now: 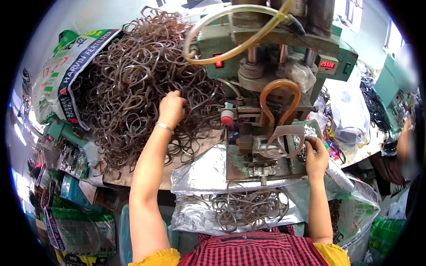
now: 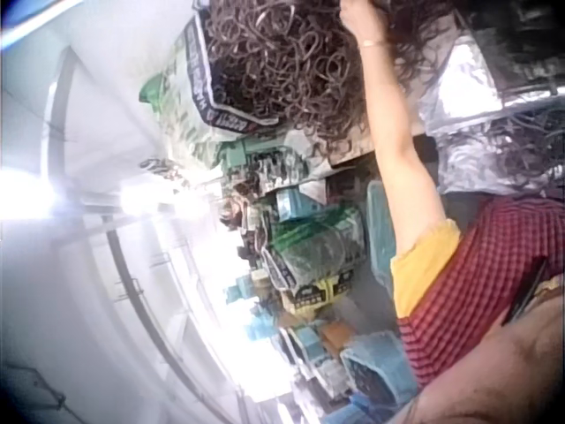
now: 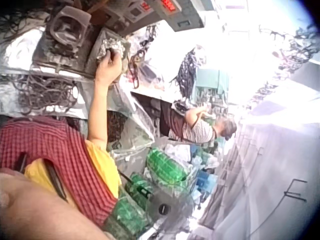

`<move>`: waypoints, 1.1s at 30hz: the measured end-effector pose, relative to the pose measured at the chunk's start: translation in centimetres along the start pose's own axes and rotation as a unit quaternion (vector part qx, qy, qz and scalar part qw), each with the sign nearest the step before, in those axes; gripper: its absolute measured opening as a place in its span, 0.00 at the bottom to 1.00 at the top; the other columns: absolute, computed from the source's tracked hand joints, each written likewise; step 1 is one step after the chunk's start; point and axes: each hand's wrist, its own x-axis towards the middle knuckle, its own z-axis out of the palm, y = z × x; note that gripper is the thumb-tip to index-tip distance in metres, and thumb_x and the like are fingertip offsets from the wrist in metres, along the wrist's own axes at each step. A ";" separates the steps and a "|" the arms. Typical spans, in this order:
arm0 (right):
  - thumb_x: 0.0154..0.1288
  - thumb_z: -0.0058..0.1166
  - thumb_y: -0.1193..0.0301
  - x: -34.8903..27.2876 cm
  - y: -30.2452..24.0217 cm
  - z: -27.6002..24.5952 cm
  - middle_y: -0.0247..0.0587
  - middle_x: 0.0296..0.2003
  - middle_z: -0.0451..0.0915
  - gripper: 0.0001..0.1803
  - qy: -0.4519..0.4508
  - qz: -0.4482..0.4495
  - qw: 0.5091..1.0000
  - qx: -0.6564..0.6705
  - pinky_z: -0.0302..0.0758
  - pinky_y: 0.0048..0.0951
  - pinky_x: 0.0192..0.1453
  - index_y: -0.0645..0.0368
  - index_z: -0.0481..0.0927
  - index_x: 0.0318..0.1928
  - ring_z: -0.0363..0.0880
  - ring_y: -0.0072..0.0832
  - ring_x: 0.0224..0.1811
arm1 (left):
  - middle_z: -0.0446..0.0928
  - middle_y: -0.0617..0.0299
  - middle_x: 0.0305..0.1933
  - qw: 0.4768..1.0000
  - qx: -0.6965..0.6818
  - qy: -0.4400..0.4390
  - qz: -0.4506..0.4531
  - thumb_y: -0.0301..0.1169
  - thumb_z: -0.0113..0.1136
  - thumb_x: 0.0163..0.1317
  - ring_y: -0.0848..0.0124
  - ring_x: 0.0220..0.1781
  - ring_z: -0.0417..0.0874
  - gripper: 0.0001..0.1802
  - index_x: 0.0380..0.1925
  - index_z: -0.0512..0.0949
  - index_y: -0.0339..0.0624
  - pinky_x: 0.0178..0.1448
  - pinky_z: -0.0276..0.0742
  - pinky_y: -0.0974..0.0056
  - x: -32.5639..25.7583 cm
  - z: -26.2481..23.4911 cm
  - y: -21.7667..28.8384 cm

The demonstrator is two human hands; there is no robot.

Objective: The person empties a large bag of coiled metal strips onto a workbench, then repeatedly picks up individual strips and small metal pins, places them into a press machine, and operates the press to assemble the parts. The assembled pieces are collected in a tray.

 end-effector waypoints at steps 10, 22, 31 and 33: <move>0.61 0.59 0.81 -6.1 3.7 -7.9 0.42 0.35 0.82 0.05 0.137 -0.004 0.984 -0.115 0.73 0.33 0.50 0.65 0.83 0.38 0.80 0.35 0.40 | 0.85 0.57 0.43 0.799 -0.489 0.108 -0.334 0.24 0.65 0.63 0.76 0.41 0.82 0.13 0.46 0.83 0.28 0.48 0.77 0.70 -11.9 -6.1 9.0; 0.58 0.61 0.79 0.9 -8.2 3.3 0.41 0.37 0.83 0.17 -0.067 0.023 0.955 0.287 0.77 0.28 0.50 0.66 0.79 0.49 0.83 0.27 0.42 | 0.79 0.63 0.38 0.779 -0.556 0.191 -0.218 0.21 0.59 0.68 0.77 0.37 0.78 0.10 0.48 0.81 0.34 0.43 0.76 0.72 -11.1 -3.5 15.0; 0.60 0.62 0.80 -0.7 -9.0 4.1 0.39 0.40 0.83 0.21 -0.105 0.130 0.893 0.417 0.73 0.21 0.52 0.67 0.74 0.55 0.80 0.19 0.44 | 0.82 0.61 0.37 0.755 -0.558 0.305 -0.159 0.23 0.57 0.71 0.76 0.32 0.78 0.12 0.52 0.79 0.35 0.33 0.76 0.69 -12.4 -2.8 14.0; 0.59 0.63 0.81 -0.7 -8.7 4.3 0.40 0.43 0.83 0.23 -0.093 0.150 0.883 0.435 0.74 0.21 0.54 0.67 0.74 0.56 0.80 0.19 0.46 | 0.82 0.56 0.36 0.745 -0.558 0.348 -0.112 0.22 0.55 0.71 0.75 0.30 0.78 0.14 0.55 0.77 0.33 0.28 0.77 0.69 -9.8 -6.8 16.0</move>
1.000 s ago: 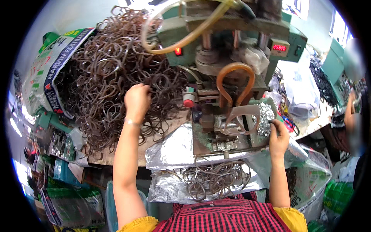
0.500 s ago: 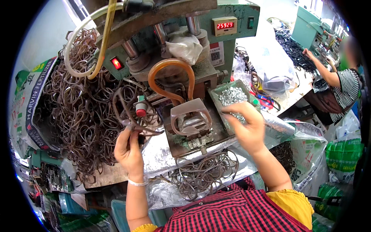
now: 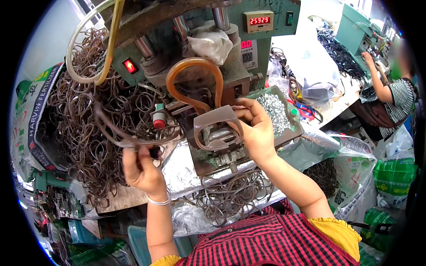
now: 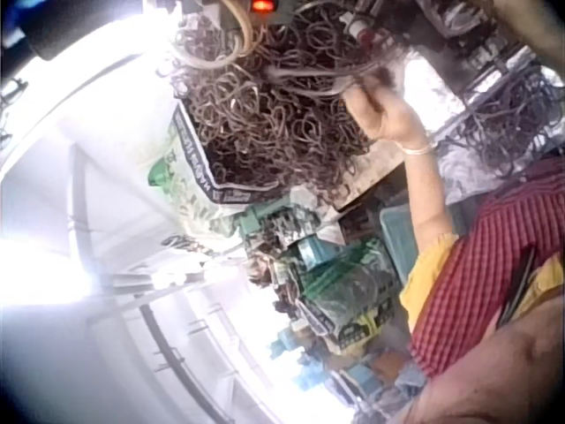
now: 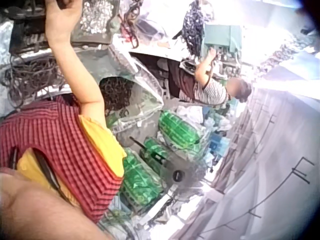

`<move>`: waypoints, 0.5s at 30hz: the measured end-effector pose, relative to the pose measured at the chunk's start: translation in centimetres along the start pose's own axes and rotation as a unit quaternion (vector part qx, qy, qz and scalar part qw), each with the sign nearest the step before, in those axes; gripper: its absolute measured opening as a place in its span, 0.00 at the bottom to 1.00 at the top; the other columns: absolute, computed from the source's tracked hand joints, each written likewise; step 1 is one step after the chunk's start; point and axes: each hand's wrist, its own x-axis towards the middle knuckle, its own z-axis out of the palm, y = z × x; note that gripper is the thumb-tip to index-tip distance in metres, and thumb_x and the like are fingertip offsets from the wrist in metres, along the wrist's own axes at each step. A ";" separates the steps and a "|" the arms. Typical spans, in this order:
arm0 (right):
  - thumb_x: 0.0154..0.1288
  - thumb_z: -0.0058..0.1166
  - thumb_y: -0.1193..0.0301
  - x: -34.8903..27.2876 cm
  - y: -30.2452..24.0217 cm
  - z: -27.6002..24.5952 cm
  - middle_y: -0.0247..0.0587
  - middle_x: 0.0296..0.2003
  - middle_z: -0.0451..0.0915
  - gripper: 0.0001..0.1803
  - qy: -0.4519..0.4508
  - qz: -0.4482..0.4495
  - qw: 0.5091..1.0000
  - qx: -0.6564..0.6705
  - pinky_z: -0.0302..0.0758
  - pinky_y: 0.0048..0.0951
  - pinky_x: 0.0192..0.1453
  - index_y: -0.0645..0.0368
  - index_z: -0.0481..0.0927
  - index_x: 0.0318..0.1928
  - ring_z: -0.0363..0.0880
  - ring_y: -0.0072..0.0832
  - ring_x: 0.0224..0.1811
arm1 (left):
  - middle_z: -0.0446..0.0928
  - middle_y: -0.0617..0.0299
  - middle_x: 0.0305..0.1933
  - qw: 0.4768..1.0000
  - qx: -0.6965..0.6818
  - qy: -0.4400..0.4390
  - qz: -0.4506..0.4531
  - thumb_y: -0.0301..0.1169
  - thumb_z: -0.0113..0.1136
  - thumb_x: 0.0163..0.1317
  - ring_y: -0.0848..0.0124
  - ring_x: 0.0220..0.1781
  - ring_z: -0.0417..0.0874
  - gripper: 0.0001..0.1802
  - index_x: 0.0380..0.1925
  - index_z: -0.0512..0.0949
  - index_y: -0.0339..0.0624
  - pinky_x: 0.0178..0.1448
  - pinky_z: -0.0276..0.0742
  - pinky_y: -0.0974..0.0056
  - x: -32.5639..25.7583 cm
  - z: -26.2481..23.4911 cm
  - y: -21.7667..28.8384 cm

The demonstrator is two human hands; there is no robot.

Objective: The person empties a large bag of coiled metal strips onto a workbench, then repeatedly picks up individual strips and small metal pins, places them into a press machine, and operates the press to assemble the parts. The assembled pieces are collected in a tray.

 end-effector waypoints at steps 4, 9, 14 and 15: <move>0.59 0.62 0.82 0.0 -1.1 1.0 0.42 0.48 0.82 0.24 -0.005 0.033 0.998 0.056 0.75 0.21 0.56 0.68 0.73 0.57 0.80 0.19 0.48 | 0.83 0.52 0.42 0.987 -0.003 -0.030 0.159 0.20 0.58 0.68 0.71 0.39 0.82 0.16 0.56 0.76 0.32 0.38 0.83 0.68 4.2 1.8 2.5; 0.60 0.55 0.83 -1.7 -3.8 3.1 0.45 0.53 0.80 0.25 0.004 0.062 0.997 0.050 0.73 0.25 0.60 0.70 0.70 0.59 0.80 0.23 0.51 | 0.83 0.50 0.46 0.980 0.078 -0.003 0.183 0.17 0.58 0.67 0.70 0.41 0.83 0.15 0.54 0.78 0.32 0.45 0.84 0.63 4.1 2.1 1.9; 0.60 0.56 0.75 -1.2 -4.0 -4.2 0.48 0.59 0.77 0.22 -0.143 -0.103 0.952 -0.249 0.69 0.39 0.68 0.60 0.80 0.56 0.75 0.39 0.63 | 0.82 0.53 0.36 0.944 0.150 -0.159 0.248 0.13 0.66 0.48 0.63 0.34 0.84 0.15 0.37 0.86 0.37 0.36 0.79 0.64 0.5 3.3 3.8; 0.57 0.61 0.71 -0.7 -3.5 -5.6 0.55 0.58 0.76 0.20 -0.053 -0.150 0.854 -0.494 0.70 0.46 0.66 0.59 0.82 0.52 0.71 0.49 0.66 | 0.82 0.54 0.37 0.941 0.122 -0.170 0.268 0.11 0.65 0.45 0.63 0.33 0.83 0.18 0.38 0.86 0.39 0.34 0.78 0.65 -0.2 3.6 3.0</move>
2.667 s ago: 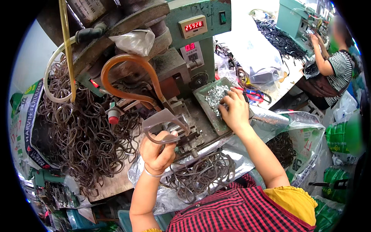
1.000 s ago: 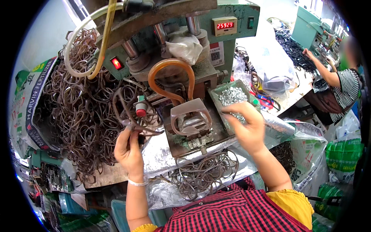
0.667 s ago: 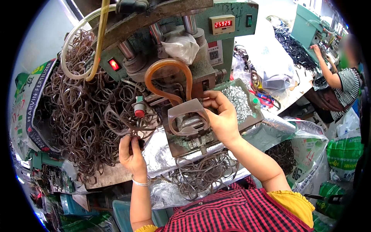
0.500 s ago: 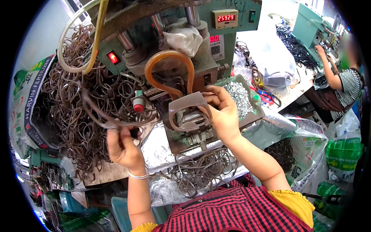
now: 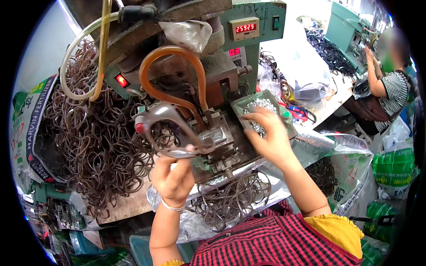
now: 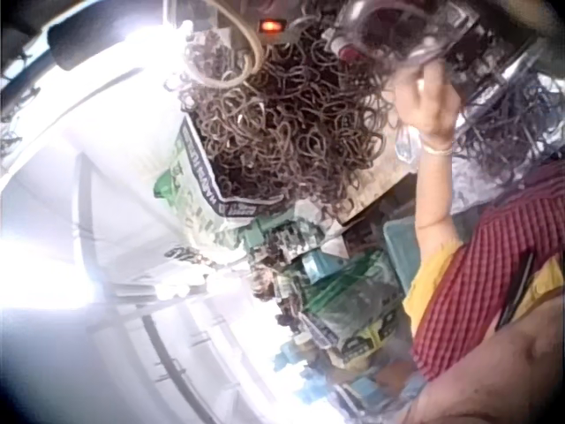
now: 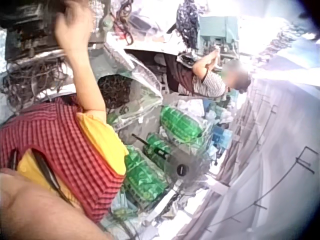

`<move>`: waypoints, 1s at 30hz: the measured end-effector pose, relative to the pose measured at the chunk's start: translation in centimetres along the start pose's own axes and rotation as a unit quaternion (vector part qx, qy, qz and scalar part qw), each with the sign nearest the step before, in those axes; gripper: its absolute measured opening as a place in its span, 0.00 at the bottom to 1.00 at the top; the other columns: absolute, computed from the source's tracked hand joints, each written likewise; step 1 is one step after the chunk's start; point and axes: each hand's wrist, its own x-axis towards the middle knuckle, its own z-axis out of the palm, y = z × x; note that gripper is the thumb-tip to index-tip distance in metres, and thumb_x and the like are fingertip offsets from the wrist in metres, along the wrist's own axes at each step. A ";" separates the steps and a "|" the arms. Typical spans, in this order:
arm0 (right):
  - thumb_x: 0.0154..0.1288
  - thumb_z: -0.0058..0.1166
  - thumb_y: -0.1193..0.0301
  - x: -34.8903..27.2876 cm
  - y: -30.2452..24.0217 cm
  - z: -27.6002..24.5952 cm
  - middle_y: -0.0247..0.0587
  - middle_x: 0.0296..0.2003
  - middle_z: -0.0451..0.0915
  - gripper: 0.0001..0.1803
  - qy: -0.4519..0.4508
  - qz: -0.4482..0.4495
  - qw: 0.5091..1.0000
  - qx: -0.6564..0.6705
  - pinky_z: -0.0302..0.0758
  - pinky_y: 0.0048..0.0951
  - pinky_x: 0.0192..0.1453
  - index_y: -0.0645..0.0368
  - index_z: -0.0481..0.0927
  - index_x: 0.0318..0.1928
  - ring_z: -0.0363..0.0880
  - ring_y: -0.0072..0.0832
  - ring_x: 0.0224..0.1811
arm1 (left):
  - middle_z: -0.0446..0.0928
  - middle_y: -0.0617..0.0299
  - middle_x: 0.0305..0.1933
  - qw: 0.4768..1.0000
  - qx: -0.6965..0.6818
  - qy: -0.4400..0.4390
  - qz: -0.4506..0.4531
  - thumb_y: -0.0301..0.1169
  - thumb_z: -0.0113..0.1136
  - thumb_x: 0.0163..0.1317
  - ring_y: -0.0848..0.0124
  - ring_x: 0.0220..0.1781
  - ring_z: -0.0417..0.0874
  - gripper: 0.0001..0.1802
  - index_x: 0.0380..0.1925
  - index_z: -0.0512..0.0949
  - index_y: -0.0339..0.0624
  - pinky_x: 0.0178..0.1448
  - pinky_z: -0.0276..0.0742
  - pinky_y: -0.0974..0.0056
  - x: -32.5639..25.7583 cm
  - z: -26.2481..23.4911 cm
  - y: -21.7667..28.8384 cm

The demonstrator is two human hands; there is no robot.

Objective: The person empties a large bag of coiled metal strips onto a workbench, then repeatedly picks up individual strips and small metal pins, places them into a press machine, and operates the press to assemble the parts. The assembled pieces are collected in a tray.

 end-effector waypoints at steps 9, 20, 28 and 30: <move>0.51 0.66 0.72 0.4 8.6 1.5 0.48 0.47 0.82 0.07 0.149 -0.020 0.975 -0.165 0.75 0.44 0.58 0.59 0.83 0.31 0.76 0.47 0.58 | 0.81 0.56 0.38 0.995 -0.036 -0.059 0.077 0.14 0.63 0.43 0.62 0.31 0.82 0.19 0.38 0.84 0.38 0.32 0.78 0.63 0.4 2.8 0.5; 0.58 0.58 0.79 0.2 8.5 1.2 0.46 0.35 0.84 0.06 0.175 0.020 0.984 -0.031 0.75 0.35 0.48 0.64 0.83 0.37 0.82 0.38 0.40 | 0.83 0.50 0.52 0.990 -0.098 -0.084 0.054 0.16 0.60 0.41 0.64 0.31 0.79 0.19 0.38 0.83 0.36 0.32 0.72 0.63 -0.7 2.0 -0.1; 0.64 0.59 0.78 -1.9 8.6 0.3 0.45 0.38 0.85 0.08 0.146 0.082 0.986 0.023 0.75 0.29 0.52 0.66 0.85 0.43 0.83 0.31 0.43 | 0.80 0.55 0.38 0.938 0.193 -0.089 -0.275 0.25 0.65 0.58 0.57 0.41 0.81 0.10 0.40 0.81 0.38 0.45 0.75 0.59 -2.4 -2.4 -4.4; 0.63 0.60 0.78 -0.9 8.0 1.6 0.45 0.39 0.85 0.09 0.141 0.058 0.988 0.034 0.76 0.30 0.52 0.65 0.85 0.43 0.83 0.32 0.43 | 0.81 0.54 0.29 0.872 0.310 -0.190 -0.328 0.41 0.66 0.60 0.52 0.33 0.82 0.14 0.28 0.84 0.40 0.37 0.75 0.53 -4.6 -2.0 -8.3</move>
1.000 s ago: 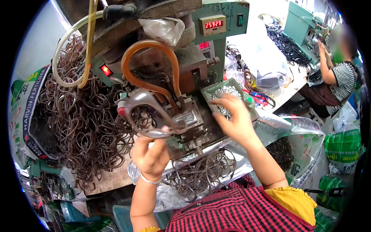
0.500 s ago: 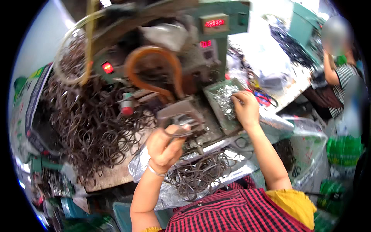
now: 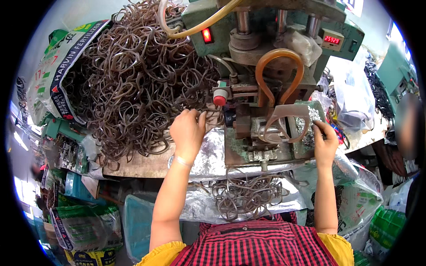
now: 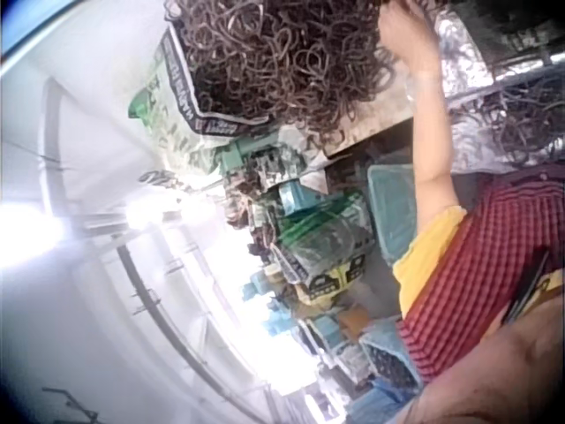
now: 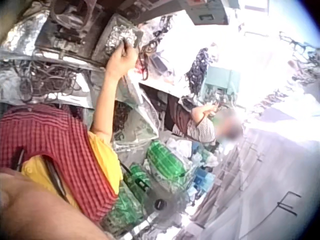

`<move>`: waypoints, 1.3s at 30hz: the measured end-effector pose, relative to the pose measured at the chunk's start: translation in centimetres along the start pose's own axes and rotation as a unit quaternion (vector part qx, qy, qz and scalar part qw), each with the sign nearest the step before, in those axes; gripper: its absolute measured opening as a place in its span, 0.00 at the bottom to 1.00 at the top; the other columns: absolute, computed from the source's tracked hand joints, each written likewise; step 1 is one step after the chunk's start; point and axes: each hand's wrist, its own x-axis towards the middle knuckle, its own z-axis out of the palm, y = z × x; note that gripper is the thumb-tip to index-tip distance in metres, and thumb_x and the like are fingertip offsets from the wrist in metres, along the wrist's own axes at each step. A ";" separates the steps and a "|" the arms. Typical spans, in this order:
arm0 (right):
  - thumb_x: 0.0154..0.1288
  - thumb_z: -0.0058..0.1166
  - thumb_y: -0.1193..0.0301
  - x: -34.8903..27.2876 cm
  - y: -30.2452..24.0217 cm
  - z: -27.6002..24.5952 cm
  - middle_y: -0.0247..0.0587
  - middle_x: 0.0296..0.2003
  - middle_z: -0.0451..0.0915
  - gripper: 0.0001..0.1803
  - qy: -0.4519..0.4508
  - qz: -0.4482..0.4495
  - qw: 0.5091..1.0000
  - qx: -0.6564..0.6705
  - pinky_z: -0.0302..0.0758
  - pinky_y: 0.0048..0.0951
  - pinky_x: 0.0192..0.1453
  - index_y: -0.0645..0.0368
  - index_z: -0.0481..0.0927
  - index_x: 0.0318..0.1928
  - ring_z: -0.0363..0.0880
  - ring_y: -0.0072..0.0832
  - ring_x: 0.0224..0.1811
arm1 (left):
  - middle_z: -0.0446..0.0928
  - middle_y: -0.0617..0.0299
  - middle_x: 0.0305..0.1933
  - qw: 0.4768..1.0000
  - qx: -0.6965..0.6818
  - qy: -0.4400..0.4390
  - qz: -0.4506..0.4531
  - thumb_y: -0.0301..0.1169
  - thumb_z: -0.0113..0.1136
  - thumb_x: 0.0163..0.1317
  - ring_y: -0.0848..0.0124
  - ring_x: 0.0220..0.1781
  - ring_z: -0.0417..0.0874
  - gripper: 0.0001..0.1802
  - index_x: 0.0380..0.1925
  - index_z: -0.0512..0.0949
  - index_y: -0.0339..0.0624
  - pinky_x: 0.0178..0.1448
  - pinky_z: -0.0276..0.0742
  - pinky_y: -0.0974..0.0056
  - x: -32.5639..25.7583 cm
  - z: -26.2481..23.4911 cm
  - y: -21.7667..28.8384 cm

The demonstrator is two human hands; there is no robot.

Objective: The person empties a large bag of coiled metal strips onto a workbench, then repeatedly picks up individual strips and small metal pins, places them into a press machine, and operates the press to assemble the parts. The assembled pieces are collected in a tray.

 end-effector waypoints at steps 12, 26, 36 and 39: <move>0.61 0.59 0.80 -3.0 0.5 -2.3 0.45 0.37 0.83 0.07 0.085 -0.039 0.991 -0.101 0.74 0.34 0.51 0.62 0.82 0.40 0.81 0.39 0.43 | 0.81 0.59 0.26 0.936 -0.269 -0.190 -0.124 0.31 0.62 0.64 0.75 0.24 0.76 0.14 0.42 0.84 0.31 0.31 0.70 0.69 -0.6 -3.2 -3.6; 0.56 0.62 0.80 0.9 -9.2 3.9 0.41 0.37 0.84 0.10 -0.035 -0.071 0.975 0.209 0.76 0.31 0.47 0.62 0.83 0.41 0.82 0.33 0.39 | 0.83 0.61 0.42 0.847 -0.509 0.006 -0.153 0.24 0.61 0.69 0.78 0.39 0.81 0.15 0.54 0.79 0.31 0.45 0.77 0.73 -3.8 1.1 -0.6; 0.60 0.60 0.82 -0.3 -11.6 4.8 0.38 0.40 0.83 0.22 -0.088 0.172 0.864 0.465 0.75 0.22 0.52 0.68 0.73 0.55 0.80 0.19 0.45 | 0.82 0.56 0.40 0.875 -0.443 0.188 0.058 0.18 0.53 0.70 0.73 0.38 0.81 0.15 0.55 0.76 0.32 0.42 0.78 0.69 -2.5 -2.9 2.3; 0.60 0.60 0.82 0.0 -12.8 4.5 0.39 0.42 0.83 0.22 -0.122 0.193 0.852 0.471 0.74 0.24 0.56 0.68 0.72 0.56 0.81 0.20 0.46 | 0.82 0.53 0.42 0.841 -0.414 0.268 0.223 0.15 0.53 0.69 0.70 0.38 0.82 0.19 0.59 0.72 0.34 0.44 0.79 0.67 0.8 -6.2 6.1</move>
